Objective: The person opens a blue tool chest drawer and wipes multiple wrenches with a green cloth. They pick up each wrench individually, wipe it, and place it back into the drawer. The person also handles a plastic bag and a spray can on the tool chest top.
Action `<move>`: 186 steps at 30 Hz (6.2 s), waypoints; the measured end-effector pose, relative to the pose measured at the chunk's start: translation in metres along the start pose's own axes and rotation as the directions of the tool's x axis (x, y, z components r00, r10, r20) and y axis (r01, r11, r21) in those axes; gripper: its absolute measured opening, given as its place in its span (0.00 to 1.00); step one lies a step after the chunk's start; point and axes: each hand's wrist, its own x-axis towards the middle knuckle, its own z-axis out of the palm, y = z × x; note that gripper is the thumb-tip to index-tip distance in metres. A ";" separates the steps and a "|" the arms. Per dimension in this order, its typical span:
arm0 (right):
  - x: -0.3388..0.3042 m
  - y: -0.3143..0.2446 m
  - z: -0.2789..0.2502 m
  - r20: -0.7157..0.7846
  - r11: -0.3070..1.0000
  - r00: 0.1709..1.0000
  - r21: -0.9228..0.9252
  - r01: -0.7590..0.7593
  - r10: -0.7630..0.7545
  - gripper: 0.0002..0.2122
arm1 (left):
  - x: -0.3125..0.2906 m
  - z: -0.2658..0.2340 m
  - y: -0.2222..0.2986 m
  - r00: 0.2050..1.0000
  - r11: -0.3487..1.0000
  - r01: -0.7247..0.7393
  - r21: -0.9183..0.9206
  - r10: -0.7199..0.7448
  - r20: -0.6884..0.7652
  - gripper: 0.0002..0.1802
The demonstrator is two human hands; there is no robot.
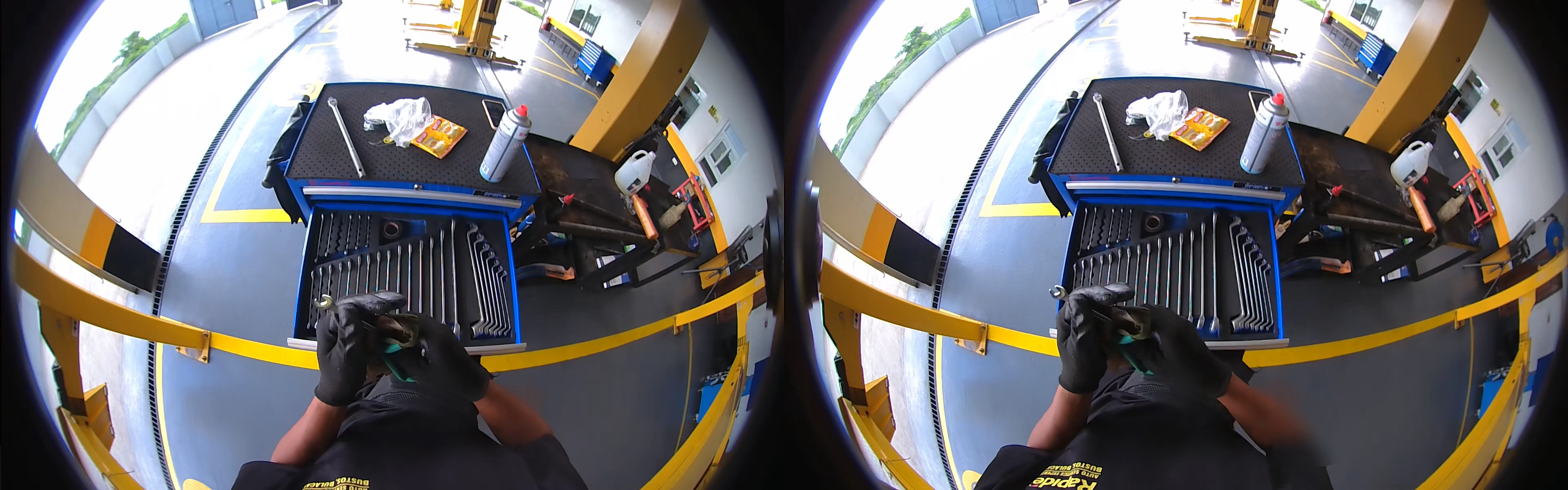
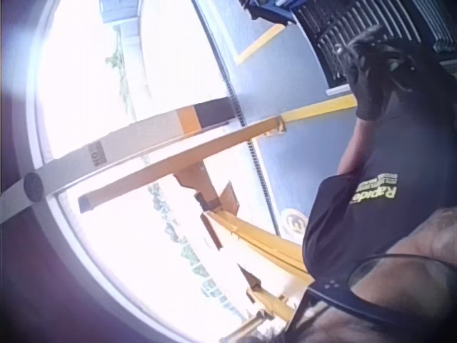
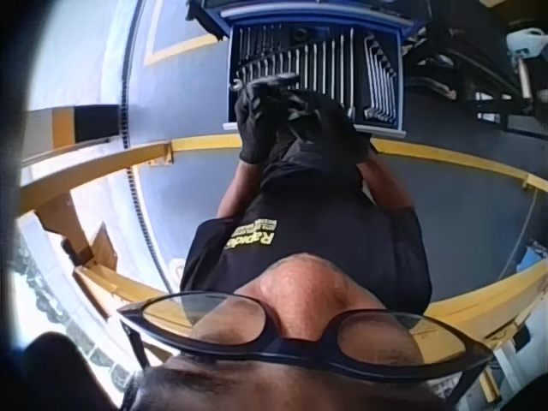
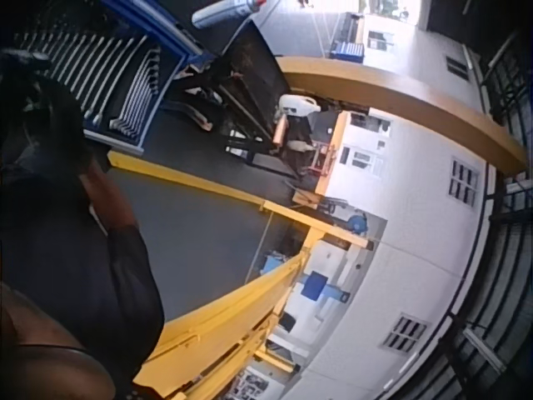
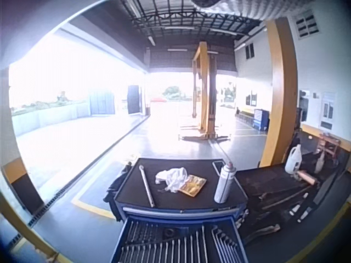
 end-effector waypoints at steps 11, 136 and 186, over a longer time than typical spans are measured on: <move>-0.001 0.013 -0.007 -0.352 0.968 0.929 0.248 -0.026 0.115 0.16 | 0.009 0.002 -0.010 0.978 0.978 -0.202 0.048 0.203 -0.036 0.30; -0.054 0.216 -0.041 -0.408 0.801 0.912 -0.533 -0.271 0.037 0.15 | 0.180 -0.188 -0.156 0.986 -0.224 0.036 0.974 -0.153 -0.071 0.11; 0.016 -0.032 -0.044 -0.608 0.913 0.769 0.400 0.083 0.196 0.12 | -0.023 0.033 0.017 0.971 0.962 0.002 0.273 -0.066 0.228 0.26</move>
